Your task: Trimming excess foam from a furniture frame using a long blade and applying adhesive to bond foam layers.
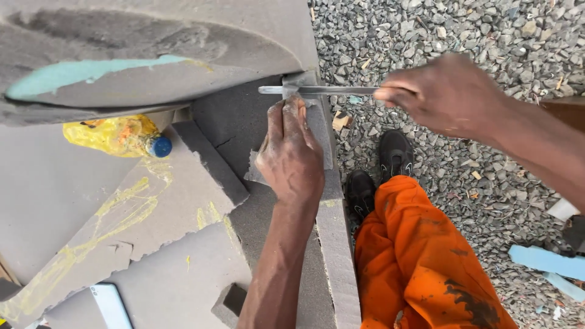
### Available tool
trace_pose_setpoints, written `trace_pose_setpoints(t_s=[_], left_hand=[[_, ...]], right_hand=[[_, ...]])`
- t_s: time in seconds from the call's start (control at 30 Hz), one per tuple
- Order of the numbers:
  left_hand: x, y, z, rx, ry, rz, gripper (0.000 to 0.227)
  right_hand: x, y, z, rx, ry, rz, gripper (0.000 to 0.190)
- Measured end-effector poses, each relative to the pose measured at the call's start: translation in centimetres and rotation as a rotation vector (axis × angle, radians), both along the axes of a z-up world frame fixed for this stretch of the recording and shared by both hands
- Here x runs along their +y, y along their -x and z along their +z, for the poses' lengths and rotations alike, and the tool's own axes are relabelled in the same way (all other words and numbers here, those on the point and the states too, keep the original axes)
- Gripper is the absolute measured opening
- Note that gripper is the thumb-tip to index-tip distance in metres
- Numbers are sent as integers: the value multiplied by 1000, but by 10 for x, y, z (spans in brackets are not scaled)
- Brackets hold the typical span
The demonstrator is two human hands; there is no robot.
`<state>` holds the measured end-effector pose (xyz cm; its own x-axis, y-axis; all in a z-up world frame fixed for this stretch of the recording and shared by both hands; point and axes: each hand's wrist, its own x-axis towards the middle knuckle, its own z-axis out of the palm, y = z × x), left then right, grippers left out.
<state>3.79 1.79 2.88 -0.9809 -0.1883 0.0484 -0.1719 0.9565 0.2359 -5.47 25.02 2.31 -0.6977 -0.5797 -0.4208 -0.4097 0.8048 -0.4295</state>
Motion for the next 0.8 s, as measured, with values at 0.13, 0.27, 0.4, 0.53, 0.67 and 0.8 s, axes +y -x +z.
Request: trace_pose_setpoints(t_s=[0.13,0.27,0.4,0.53,0.67,0.8], left_hand=[[-4,-1,-1,114,75,-46,26],[-3,-2,13,137,52,-54,19],[-8,-13,13,31,25,-29,35],[-6,-11,22,95,-31,-49,21],[-12,-7,15,107,-27,-67,18],[-16,-10,32,196,-27,-59,19]], right_hand=[[-32,4,-20,-9,337,-13,17],[-12,-13,-2,-180,297,-91,15],[8,-31,1,-335,3,-196,33],[-27,-22,2,-314,188,-196,29],[-33,-27,1,-290,294,-195,33],[6,-64,8,-396,163,-208,29]])
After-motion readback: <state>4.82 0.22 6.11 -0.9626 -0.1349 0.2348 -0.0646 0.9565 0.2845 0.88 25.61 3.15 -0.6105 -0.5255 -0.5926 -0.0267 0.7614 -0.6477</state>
